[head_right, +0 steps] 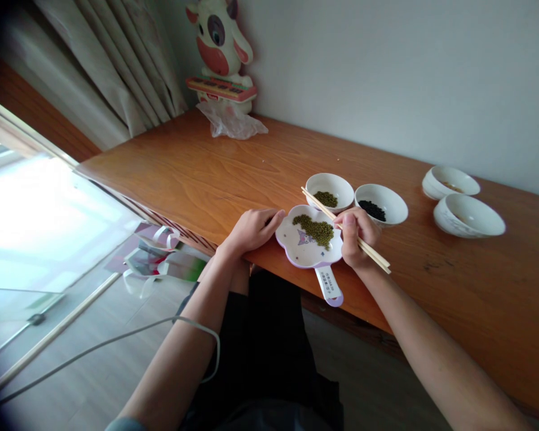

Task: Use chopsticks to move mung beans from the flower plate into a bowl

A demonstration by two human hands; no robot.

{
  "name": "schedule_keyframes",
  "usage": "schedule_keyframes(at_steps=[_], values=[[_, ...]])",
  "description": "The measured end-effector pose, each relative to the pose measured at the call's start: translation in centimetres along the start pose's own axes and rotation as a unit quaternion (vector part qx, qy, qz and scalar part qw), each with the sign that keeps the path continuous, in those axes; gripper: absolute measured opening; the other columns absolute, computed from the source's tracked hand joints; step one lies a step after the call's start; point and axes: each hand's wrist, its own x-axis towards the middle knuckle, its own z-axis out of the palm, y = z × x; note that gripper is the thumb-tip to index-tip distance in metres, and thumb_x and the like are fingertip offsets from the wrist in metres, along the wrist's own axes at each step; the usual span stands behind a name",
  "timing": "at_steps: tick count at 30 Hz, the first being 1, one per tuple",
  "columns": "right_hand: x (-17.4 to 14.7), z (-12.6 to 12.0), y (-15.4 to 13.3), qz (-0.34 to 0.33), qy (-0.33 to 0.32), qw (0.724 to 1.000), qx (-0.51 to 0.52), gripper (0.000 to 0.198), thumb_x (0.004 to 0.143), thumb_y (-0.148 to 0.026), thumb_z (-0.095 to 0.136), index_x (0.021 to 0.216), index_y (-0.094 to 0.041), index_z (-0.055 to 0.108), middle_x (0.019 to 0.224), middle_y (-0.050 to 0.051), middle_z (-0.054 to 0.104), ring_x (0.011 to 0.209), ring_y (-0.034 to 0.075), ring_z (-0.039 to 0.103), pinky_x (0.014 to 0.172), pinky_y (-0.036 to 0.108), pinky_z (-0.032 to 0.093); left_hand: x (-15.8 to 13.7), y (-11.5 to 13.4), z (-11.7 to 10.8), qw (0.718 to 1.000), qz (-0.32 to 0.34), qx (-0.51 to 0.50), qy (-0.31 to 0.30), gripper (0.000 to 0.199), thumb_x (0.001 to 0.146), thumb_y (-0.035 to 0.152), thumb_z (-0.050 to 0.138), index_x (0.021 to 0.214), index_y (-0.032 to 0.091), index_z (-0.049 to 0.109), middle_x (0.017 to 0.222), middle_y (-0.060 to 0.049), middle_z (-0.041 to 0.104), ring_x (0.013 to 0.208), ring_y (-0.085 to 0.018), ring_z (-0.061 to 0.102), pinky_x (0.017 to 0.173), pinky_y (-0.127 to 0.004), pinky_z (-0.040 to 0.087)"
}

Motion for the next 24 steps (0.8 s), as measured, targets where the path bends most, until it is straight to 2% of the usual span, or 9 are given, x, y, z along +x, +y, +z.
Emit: schedule_keyframes(at_steps=[2,5,7,11,24], values=[[-0.1,-0.1,0.0,-0.001,-0.005,1.0,-0.001,0.026,0.105,-0.039,0.062,0.117,-0.017,0.07,0.112,0.007,0.073,0.093,0.018,0.071,0.084,0.038,0.062,0.0,0.0,0.0,1.0,0.003,-0.003,0.001,0.054,0.112,0.049,0.031,0.081,0.021,0.066,0.085,-0.007,0.075,0.071,-0.018,0.065,0.065,-0.03,0.035],[0.2,0.0,-0.4,0.001,0.005,1.0,-0.004,0.028,0.108,-0.038,0.054,0.094,-0.02,0.071,0.083,0.003,0.07,0.076,0.017,0.067,0.073,0.036,0.057,0.0,-0.1,0.0,1.0,0.003,-0.001,0.0,0.054,0.112,0.049,0.031,0.081,0.021,0.066,0.083,-0.007,0.075,0.07,-0.018,0.064,0.065,-0.03,0.035],[0.4,0.2,-0.8,0.002,0.012,1.0,-0.007,0.033,0.109,-0.038,0.05,0.085,-0.024,0.069,0.073,0.003,0.066,0.068,0.019,0.063,0.066,0.038,0.051,0.0,-0.1,0.0,1.0,0.004,0.001,0.001,0.054,0.112,0.049,0.031,0.081,0.021,0.065,0.082,-0.006,0.074,0.068,-0.018,0.063,0.064,-0.03,0.035],[0.7,0.4,-1.3,0.005,0.02,1.0,-0.011,0.033,0.107,-0.041,0.051,0.084,-0.026,0.068,0.072,0.003,0.066,0.066,0.021,0.062,0.062,0.04,0.048,0.0,-0.1,0.0,1.0,0.004,0.002,0.001,0.053,0.112,0.049,0.032,0.081,0.021,0.065,0.083,-0.007,0.075,0.069,-0.018,0.063,0.064,-0.03,0.034],[0.9,0.5,-1.7,0.006,0.015,1.0,-0.016,0.034,0.107,-0.045,0.051,0.083,-0.027,0.066,0.071,0.003,0.065,0.064,0.021,0.061,0.061,0.04,0.047,0.0,0.0,0.0,1.0,0.001,0.002,0.004,0.054,0.112,0.049,0.032,0.078,0.021,0.063,0.081,-0.006,0.074,0.067,-0.018,0.063,0.063,-0.031,0.033]])
